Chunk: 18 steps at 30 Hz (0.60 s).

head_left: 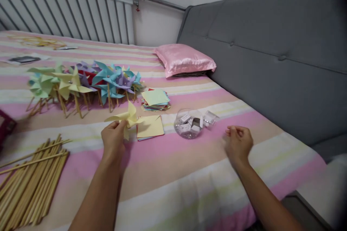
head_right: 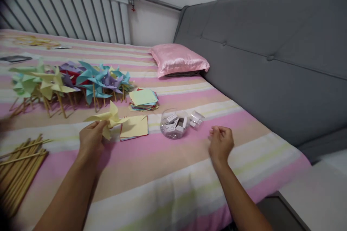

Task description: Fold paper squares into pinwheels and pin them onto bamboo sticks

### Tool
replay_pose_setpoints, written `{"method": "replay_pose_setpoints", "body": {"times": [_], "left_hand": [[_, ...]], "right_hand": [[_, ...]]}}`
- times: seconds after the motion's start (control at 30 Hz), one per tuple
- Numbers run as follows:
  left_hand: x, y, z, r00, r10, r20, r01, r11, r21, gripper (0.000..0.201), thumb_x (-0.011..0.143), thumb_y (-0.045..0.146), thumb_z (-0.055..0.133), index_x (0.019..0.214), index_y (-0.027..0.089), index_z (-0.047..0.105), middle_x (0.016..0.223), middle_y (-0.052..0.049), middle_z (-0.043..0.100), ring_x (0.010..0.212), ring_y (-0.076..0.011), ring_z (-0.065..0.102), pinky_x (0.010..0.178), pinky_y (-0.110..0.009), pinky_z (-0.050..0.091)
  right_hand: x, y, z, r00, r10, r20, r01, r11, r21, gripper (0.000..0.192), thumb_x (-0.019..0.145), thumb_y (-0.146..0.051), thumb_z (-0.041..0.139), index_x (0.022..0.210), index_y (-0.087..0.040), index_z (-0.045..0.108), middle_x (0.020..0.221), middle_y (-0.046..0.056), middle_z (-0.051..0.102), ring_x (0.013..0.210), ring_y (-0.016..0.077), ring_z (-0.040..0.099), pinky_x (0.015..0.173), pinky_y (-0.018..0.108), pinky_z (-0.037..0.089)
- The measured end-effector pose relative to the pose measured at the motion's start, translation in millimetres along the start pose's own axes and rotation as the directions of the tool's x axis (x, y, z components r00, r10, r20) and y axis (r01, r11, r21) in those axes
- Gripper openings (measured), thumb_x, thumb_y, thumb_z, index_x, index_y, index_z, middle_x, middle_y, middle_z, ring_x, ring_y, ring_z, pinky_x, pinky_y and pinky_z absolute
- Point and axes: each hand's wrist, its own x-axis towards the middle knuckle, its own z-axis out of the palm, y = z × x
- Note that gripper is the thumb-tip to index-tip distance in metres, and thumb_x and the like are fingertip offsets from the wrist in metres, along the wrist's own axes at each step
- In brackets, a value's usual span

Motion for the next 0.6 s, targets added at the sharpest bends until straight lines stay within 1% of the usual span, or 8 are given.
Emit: {"method": "replay_pose_setpoints", "body": {"times": [0.07, 0.13, 0.17, 0.23, 0.33, 0.43, 0.5, 0.6], "left_hand": [[-2, 0, -1.3, 1.0, 0.013, 0.002, -0.013, 1.0, 0.019, 0.01, 0.053, 0.022, 0.065, 0.054, 0.015, 0.057, 0.046, 0.006, 0.046, 0.039, -0.0056, 0.038, 0.038, -0.018, 0.027], [-4, 0, -2.5, 0.999, 0.033, 0.012, -0.033, 0.999, 0.04, 0.011, 0.054, 0.022, 0.064, 0.053, 0.015, 0.056, 0.045, 0.006, 0.044, 0.039, -0.0051, 0.036, 0.038, -0.018, 0.024], [-4, 0, -3.2, 0.999, 0.04, 0.013, -0.041, 0.998, 0.048, 0.012, 0.054, 0.022, 0.064, 0.052, 0.015, 0.055, 0.045, 0.006, 0.043, 0.039, -0.0049, 0.035, 0.038, -0.018, 0.023], [-4, 0, -4.8, 0.999, 0.048, 0.009, -0.049, 0.997, 0.053, 0.012, 0.054, 0.022, 0.063, 0.052, 0.015, 0.055, 0.044, 0.006, 0.043, 0.039, -0.005, 0.034, 0.038, -0.019, 0.021], [-3, 2, -7.9, 0.999, 0.049, -0.009, -0.049, 0.998, 0.045, 0.011, 0.055, 0.023, 0.063, 0.055, 0.014, 0.058, 0.044, 0.006, 0.044, 0.04, -0.0058, 0.036, 0.04, -0.019, 0.023], [-2, 5, -10.9, 1.0, 0.015, -0.014, -0.014, 1.0, 0.022, 0.013, 0.055, 0.025, 0.064, 0.059, 0.013, 0.06, 0.046, 0.005, 0.05, 0.041, -0.0068, 0.04, 0.041, -0.02, 0.027], [-2, 7, -12.6, 1.0, -0.017, -0.016, 0.017, 1.0, 0.007, 0.014, 0.054, 0.026, 0.064, 0.057, 0.013, 0.06, 0.047, 0.004, 0.052, 0.041, -0.0072, 0.041, 0.042, -0.02, 0.028], [-2, 6, -14.0, 0.999, -0.045, -0.021, 0.045, 0.999, 0.009, 0.014, 0.055, 0.026, 0.064, 0.054, 0.014, 0.057, 0.044, 0.004, 0.049, 0.039, -0.0069, 0.039, 0.04, -0.02, 0.026]], "right_hand": [[-17, -30, -7, 0.999, -0.026, 0.038, 0.023, 0.997, 0.077, 0.025, 0.074, -0.039, 0.061, 0.084, -0.016, 0.058, 0.076, 0.005, 0.064, 0.067, 0.0162, 0.064, 0.068, 0.032, 0.052], [-34, -68, -2, 0.969, -0.06, 0.241, 0.03, 0.991, 0.127, 0.024, 0.074, -0.038, 0.063, 0.081, -0.016, 0.061, 0.074, 0.005, 0.065, 0.067, 0.0163, 0.063, 0.067, 0.031, 0.052], [-43, -89, 6, 0.923, -0.069, 0.378, 0.015, 0.989, 0.145, 0.022, 0.074, -0.037, 0.064, 0.081, -0.016, 0.062, 0.073, 0.004, 0.065, 0.067, 0.0159, 0.063, 0.066, 0.03, 0.052], [-59, -127, 31, 0.783, -0.066, 0.619, -0.091, 0.972, 0.218, 0.021, 0.073, -0.036, 0.065, 0.077, -0.016, 0.063, 0.068, 0.002, 0.064, 0.063, 0.0145, 0.063, 0.062, 0.027, 0.052], [-80, -164, 85, 0.574, -0.068, 0.816, -0.283, 0.919, 0.275, 0.02, 0.07, -0.035, 0.067, 0.072, -0.015, 0.062, 0.063, 0.0, 0.062, 0.06, 0.0118, 0.061, 0.061, 0.025, 0.052], [-97, -175, 134, 0.458, -0.075, 0.886, -0.399, 0.873, 0.28, 0.021, 0.068, -0.033, 0.068, 0.07, -0.013, 0.062, 0.059, -0.001, 0.061, 0.057, 0.0101, 0.058, 0.06, 0.024, 0.051], [-106, -173, 155, 0.423, -0.089, 0.902, -0.444, 0.847, 0.292, 0.022, 0.067, -0.034, 0.068, 0.07, -0.013, 0.063, 0.059, -0.001, 0.062, 0.057, 0.0101, 0.058, 0.06, 0.024, 0.051], [-116, -163, 168, 0.377, -0.098, 0.921, -0.462, 0.842, 0.278, 0.022, 0.068, -0.035, 0.068, 0.07, -0.013, 0.064, 0.059, -0.001, 0.062, 0.056, 0.0103, 0.057, 0.059, 0.025, 0.05]]}}
